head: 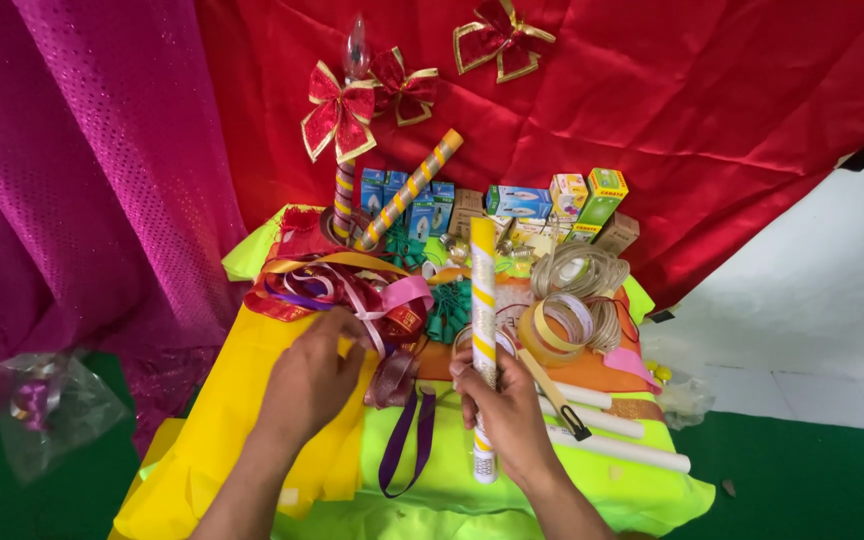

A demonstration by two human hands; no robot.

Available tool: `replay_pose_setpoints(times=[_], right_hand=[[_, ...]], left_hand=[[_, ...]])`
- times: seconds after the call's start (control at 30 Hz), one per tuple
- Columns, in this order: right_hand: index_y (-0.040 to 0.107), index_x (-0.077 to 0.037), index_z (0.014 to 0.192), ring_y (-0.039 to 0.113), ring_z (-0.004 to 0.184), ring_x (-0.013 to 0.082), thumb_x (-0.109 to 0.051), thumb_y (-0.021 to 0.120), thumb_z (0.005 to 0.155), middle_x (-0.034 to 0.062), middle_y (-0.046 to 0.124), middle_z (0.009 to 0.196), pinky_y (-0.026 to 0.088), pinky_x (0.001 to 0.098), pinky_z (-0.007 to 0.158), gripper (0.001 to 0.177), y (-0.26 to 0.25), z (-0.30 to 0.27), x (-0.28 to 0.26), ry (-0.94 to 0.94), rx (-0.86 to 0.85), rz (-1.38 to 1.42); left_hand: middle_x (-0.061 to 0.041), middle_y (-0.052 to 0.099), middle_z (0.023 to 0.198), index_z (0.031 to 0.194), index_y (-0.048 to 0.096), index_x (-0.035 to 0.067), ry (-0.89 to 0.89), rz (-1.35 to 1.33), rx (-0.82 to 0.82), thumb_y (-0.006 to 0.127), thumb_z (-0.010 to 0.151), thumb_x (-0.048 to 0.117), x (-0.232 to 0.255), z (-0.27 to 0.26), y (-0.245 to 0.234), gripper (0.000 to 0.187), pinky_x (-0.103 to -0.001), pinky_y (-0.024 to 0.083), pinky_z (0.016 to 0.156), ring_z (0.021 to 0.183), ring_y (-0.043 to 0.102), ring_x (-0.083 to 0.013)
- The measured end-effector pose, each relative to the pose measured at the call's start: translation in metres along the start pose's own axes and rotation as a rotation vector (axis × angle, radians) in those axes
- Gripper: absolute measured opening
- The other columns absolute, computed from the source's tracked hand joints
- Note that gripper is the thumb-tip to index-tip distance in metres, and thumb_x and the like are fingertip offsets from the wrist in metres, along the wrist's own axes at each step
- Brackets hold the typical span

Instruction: Wrapping a decorative ribbon around a stick to create a craft item.

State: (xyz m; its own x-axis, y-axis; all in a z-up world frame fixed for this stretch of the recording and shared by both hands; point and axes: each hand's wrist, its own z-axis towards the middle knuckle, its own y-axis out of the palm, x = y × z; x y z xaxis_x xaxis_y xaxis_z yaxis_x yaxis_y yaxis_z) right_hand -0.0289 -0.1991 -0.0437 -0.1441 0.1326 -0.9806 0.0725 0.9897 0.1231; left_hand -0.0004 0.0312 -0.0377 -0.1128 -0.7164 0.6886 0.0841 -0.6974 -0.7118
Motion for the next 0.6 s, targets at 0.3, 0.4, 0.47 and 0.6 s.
replay_pose_setpoints(times=[0.3, 0.4, 0.47, 0.6], right_hand=[[0.068, -0.004, 0.101, 0.049, 0.05, 0.0193, -0.006, 0.07, 0.093, 0.0134, 0.058, 0.073, 0.039, 0.0308, 0.045, 0.009, -0.001, -0.001, -0.002, 0.101, 0.052, 0.119], [0.067, -0.003, 0.101, 0.05, 0.049, 0.0199, -0.004, 0.068, 0.094, 0.0133, 0.059, 0.073, 0.04, 0.0323, 0.046, 0.007, -0.002, 0.001, 0.0, 0.084, 0.039, 0.101], [0.068, -0.003, 0.1, 0.05, 0.051, 0.0192, -0.004, 0.067, 0.094, 0.0132, 0.06, 0.073, 0.041, 0.0317, 0.046, 0.006, -0.002, 0.0, 0.001, 0.083, 0.037, 0.096], [0.068, -0.003, 0.101, 0.051, 0.051, 0.0175, -0.004, 0.07, 0.094, 0.0118, 0.061, 0.075, 0.043, 0.0305, 0.046, 0.007, -0.003, -0.003, -0.002, 0.067, 0.008, 0.099]], left_hand=[[-0.01, 0.069, 0.128, 0.142, 0.057, 0.022, -0.171, 0.156, 0.027, 0.062, 0.091, 0.025, -0.017, 0.006, 0.003, 0.051, -0.061, 0.055, 0.083, 0.105, 0.07, -0.0402], [-0.006, 0.066, 0.137, 0.14, 0.06, 0.021, -0.129, 0.154, 0.004, 0.061, 0.093, 0.029, -0.021, 0.01, 0.011, 0.049, -0.059, 0.053, 0.09, 0.114, 0.066, -0.0398], [-0.011, 0.069, 0.13, 0.137, 0.063, 0.022, -0.148, 0.132, -0.001, 0.06, 0.092, 0.026, -0.016, 0.01, 0.012, 0.045, -0.059, 0.052, 0.088, 0.111, 0.066, -0.0435], [-0.007, 0.079, 0.109, 0.121, 0.077, 0.025, -0.116, 0.036, 0.178, 0.063, 0.091, 0.022, -0.008, 0.008, 0.006, 0.033, -0.05, 0.055, 0.077, 0.082, 0.077, -0.0318]])
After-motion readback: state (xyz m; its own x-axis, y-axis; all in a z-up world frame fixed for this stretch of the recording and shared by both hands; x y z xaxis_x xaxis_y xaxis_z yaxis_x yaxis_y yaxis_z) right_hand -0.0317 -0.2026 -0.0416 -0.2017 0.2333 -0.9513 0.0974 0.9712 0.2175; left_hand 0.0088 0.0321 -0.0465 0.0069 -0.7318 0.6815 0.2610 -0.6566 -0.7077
